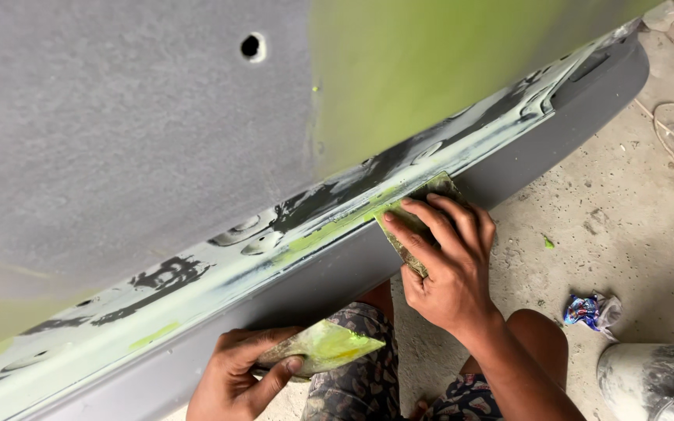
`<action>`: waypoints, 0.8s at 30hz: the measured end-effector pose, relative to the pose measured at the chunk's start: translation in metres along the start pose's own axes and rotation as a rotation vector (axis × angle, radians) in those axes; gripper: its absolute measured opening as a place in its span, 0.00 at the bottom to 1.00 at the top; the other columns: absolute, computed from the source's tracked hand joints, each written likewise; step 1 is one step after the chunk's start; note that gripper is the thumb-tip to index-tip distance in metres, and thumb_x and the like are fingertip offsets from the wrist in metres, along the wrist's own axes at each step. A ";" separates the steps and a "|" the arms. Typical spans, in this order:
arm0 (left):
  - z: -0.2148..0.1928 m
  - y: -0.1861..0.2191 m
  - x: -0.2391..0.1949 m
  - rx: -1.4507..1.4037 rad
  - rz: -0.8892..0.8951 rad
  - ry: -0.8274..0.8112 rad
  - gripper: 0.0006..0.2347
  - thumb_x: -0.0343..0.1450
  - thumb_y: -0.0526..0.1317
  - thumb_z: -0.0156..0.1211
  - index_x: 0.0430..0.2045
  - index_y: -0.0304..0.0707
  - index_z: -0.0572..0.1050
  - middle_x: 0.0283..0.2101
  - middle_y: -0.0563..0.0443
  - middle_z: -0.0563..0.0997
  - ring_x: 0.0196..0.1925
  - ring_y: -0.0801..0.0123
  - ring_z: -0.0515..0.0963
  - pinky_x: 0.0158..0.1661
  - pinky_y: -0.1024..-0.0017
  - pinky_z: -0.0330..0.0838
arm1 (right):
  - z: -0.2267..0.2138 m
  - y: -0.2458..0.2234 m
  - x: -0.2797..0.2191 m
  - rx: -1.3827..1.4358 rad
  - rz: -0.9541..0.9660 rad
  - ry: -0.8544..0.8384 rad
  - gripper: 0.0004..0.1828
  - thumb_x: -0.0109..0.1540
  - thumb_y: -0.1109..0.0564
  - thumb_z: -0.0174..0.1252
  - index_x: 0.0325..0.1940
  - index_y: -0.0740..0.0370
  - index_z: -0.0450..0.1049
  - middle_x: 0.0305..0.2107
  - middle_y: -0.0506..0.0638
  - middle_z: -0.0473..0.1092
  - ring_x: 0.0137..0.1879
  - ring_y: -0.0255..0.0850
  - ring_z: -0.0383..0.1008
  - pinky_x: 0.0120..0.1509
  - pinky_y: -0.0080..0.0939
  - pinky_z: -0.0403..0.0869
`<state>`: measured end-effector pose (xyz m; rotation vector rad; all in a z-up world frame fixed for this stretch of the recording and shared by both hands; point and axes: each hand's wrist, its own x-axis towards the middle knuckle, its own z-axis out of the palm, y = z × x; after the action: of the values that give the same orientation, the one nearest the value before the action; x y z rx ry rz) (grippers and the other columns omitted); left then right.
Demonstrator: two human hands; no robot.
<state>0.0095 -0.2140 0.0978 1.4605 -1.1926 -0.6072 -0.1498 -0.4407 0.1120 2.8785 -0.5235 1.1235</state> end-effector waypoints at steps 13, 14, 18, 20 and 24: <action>0.007 -0.013 -0.007 -0.083 0.054 0.022 0.09 0.67 0.38 0.61 0.35 0.31 0.81 0.20 0.59 0.77 0.19 0.80 0.69 0.18 0.79 0.67 | 0.010 0.022 -0.016 0.046 -0.032 0.114 0.34 0.46 0.64 0.57 0.57 0.49 0.75 0.54 0.47 0.71 0.61 0.50 0.65 0.62 0.55 0.58; 0.007 -0.014 -0.008 -0.124 0.040 0.021 0.09 0.67 0.37 0.61 0.36 0.31 0.81 0.23 0.57 0.80 0.22 0.79 0.73 0.21 0.78 0.70 | 0.007 0.021 -0.016 0.052 -0.034 0.124 0.34 0.45 0.65 0.58 0.56 0.50 0.76 0.53 0.48 0.71 0.61 0.50 0.66 0.62 0.54 0.58; 0.008 -0.018 -0.008 -0.243 0.029 0.019 0.08 0.68 0.35 0.61 0.34 0.27 0.79 0.23 0.55 0.80 0.23 0.76 0.79 0.22 0.76 0.82 | 0.033 0.028 -0.026 0.006 -0.013 0.133 0.37 0.46 0.62 0.62 0.59 0.42 0.69 0.56 0.44 0.70 0.63 0.45 0.62 0.66 0.56 0.58; 0.008 -0.019 -0.009 -0.224 0.024 0.028 0.08 0.68 0.35 0.61 0.35 0.28 0.80 0.24 0.56 0.80 0.24 0.78 0.76 0.22 0.77 0.76 | 0.025 0.014 -0.025 0.031 -0.011 0.117 0.38 0.45 0.62 0.62 0.61 0.44 0.70 0.57 0.46 0.69 0.63 0.47 0.62 0.65 0.57 0.58; 0.008 -0.021 -0.010 -0.215 -0.003 0.034 0.08 0.68 0.34 0.60 0.37 0.28 0.80 0.19 0.60 0.72 0.21 0.81 0.67 0.19 0.80 0.71 | 0.021 0.015 -0.034 0.016 0.018 0.090 0.36 0.45 0.61 0.62 0.59 0.43 0.72 0.55 0.45 0.69 0.62 0.46 0.64 0.64 0.55 0.57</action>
<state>0.0065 -0.2108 0.0738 1.2862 -1.0648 -0.6883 -0.1639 -0.4470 0.0724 2.8260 -0.5407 1.2580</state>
